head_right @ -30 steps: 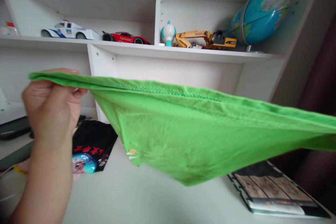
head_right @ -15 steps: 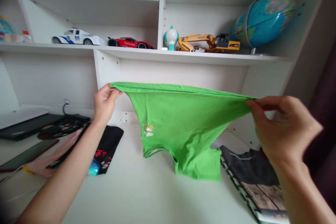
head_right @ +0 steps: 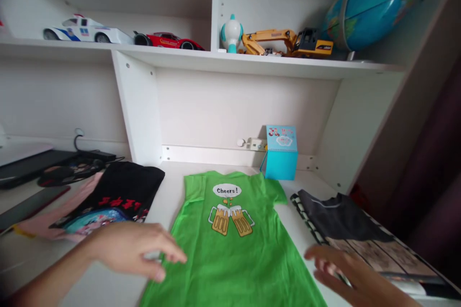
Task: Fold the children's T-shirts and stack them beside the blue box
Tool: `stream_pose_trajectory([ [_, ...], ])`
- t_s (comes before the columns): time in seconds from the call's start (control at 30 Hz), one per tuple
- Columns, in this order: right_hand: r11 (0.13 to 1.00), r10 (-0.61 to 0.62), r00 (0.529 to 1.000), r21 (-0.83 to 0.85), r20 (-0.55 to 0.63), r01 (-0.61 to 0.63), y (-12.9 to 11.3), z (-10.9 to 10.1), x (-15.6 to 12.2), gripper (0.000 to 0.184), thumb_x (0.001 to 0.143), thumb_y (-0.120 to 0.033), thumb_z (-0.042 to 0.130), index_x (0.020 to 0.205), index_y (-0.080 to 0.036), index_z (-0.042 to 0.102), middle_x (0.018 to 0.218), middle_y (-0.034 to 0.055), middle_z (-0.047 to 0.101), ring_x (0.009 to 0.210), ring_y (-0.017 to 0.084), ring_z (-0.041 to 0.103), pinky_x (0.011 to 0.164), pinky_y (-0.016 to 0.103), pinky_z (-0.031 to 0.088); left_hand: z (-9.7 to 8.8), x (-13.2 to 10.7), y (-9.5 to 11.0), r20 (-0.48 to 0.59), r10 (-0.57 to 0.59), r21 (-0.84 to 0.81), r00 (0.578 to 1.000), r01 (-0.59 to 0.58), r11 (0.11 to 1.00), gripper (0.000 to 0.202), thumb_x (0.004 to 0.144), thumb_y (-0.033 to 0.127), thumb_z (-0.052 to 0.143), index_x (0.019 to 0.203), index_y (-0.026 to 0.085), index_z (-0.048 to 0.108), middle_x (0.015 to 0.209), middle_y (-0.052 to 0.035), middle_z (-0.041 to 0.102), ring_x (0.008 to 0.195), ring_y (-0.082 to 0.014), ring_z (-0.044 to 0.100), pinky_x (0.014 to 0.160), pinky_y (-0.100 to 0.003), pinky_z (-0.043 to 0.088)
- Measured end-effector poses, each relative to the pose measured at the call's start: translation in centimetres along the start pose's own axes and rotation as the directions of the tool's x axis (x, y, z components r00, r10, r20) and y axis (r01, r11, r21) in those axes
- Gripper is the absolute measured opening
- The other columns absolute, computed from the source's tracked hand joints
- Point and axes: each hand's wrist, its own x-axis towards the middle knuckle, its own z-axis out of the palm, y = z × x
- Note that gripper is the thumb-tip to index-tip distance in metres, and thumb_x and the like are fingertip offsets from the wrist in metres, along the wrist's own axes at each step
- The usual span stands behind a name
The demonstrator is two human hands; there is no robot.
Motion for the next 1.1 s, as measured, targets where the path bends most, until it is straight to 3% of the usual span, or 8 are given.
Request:
stream_pose_trajectory([
  [0.1, 0.999, -0.04, 0.998, -0.032, 0.04, 0.041, -3.4, 0.5, 5.8, 0.034, 0.085, -0.047, 0.034, 0.107, -0.033, 0.056, 0.113, 0.0026, 0.06, 0.104, 0.022, 0.056, 0.09, 0.036, 0.045, -0.1, 6.1, -2.2, -0.233, 0.069, 0.053, 0.97, -0.058, 0.997, 0.037, 0.086, 0.03, 0.045, 0.121, 0.023, 0.054, 0.12, -0.0061, 0.056, 0.108, -0.02, 0.052, 0.092, -0.031, 0.038],
  [0.2, 0.981, -0.07, 0.998, -0.18, -0.004, 0.068, -6.3, 4.8, 11.5, 0.051, 0.087, -0.044, 0.03, 0.126, -0.016, 0.046, 0.134, 0.0112, 0.042, 0.125, 0.023, 0.036, 0.103, 0.039, 0.031, 1.6, 12.2, -6.2, -0.462, -0.029, 0.062, 0.887, 0.064, 0.996, 0.041, 0.088, 0.029, 0.038, 0.127, 0.019, 0.046, 0.134, -0.0076, 0.042, 0.121, -0.0198, 0.04, 0.102, -0.034, 0.029],
  [0.4, 0.958, 0.094, 0.993, -0.278, 0.075, -0.069, -3.9, 12.5, 13.1, 0.058, 0.087, -0.056, 0.019, 0.138, -0.029, 0.025, 0.145, 0.0015, 0.021, 0.134, 0.025, 0.012, 0.104, 0.053, 0.018, 4.6, 15.3, -13.1, -0.568, -0.303, 0.099, 0.765, 0.428, 0.898, 0.056, 0.088, 0.055, 0.022, 0.137, 0.029, 0.029, 0.146, -0.0046, 0.019, 0.134, -0.0275, 0.011, 0.105, -0.052, 0.011],
  [0.53, 0.931, 0.153, 0.988, -0.332, -0.011, -0.148, -2.7, 12.8, 11.5, 0.058, 0.087, -0.056, 0.02, 0.138, -0.029, 0.025, 0.145, 0.0011, 0.021, 0.133, 0.027, 0.012, 0.104, 0.053, 0.019, 2.4, 12.8, -15.5, -0.705, -0.52, 0.058, 0.483, 0.77, 0.636, 0.058, 0.086, 0.052, 0.03, 0.128, 0.016, 0.046, 0.139, -0.0167, 0.032, 0.13, -0.0401, 0.014, 0.099, -0.063, 0.006],
  [0.67, 0.914, 0.164, 0.986, -0.374, -0.013, -0.157, -3.4, 12.9, 11.4, 0.055, 0.088, -0.053, 0.022, 0.137, -0.028, 0.027, 0.144, 0.0019, 0.023, 0.133, 0.028, 0.013, 0.103, 0.054, 0.021, 0.1, 11.2, -16.6, -0.84, -0.488, 0.015, 0.235, 0.911, 0.413, 0.042, 0.082, 0.025, 0.038, 0.114, 0.005, 0.058, 0.134, -0.0248, 0.036, 0.131, -0.0416, 0.009, 0.097, -0.064, 0.004],
  [0.73, 0.904, 0.169, 0.986, -0.395, -0.015, -0.161, -3.5, 13.1, 11.6, 0.055, 0.088, -0.052, 0.023, 0.137, -0.028, 0.028, 0.144, 0.002, 0.023, 0.133, 0.028, 0.014, 0.103, 0.054, 0.022, 0.0, 11.4, -16.2, -0.864, -0.418, 0.042, 0.281, 0.868, 0.495, 0.044, 0.082, 0.019, 0.036, 0.121, 0.005, 0.052, 0.139, -0.0225, 0.029, 0.132, -0.0371, 0.006, 0.1, -0.06, 0.008],
  [0.9, 0.894, 0.166, 0.985, -0.415, -0.041, -0.168, -3.5, 14.0, 11.2, 0.054, 0.088, -0.05, 0.024, 0.137, -0.028, 0.028, 0.144, 0.0012, 0.024, 0.132, 0.029, 0.015, 0.102, 0.055, 0.023, 2.0, 14.0, -15.0, -0.644, -0.317, 0.131, 0.696, 0.508, 0.851, 0.055, 0.09, 0.046, 0.023, 0.138, 0.019, 0.029, 0.147, -0.0089, 0.013, 0.134, -0.0291, 0.009, 0.105, -0.051, 0.014],
  [1.1, 0.937, 0.048, 0.998, -0.344, -0.048, -0.061, -3.1, 12.0, 11.8, 0.048, 0.084, -0.05, 0.035, 0.12, -0.025, 0.054, 0.124, 0.0079, 0.054, 0.114, 0.029, 0.048, 0.092, 0.045, 0.04, 3.3, 14.2, -16.0, -0.54, -0.424, 0.051, 0.728, 0.53, 0.846, 0.069, 0.08, 0.07, 0.017, 0.139, 0.034, 0.018, 0.147, -0.0028, 0.007, 0.131, -0.0379, -0.003, 0.1, -0.063, 0.002],
])
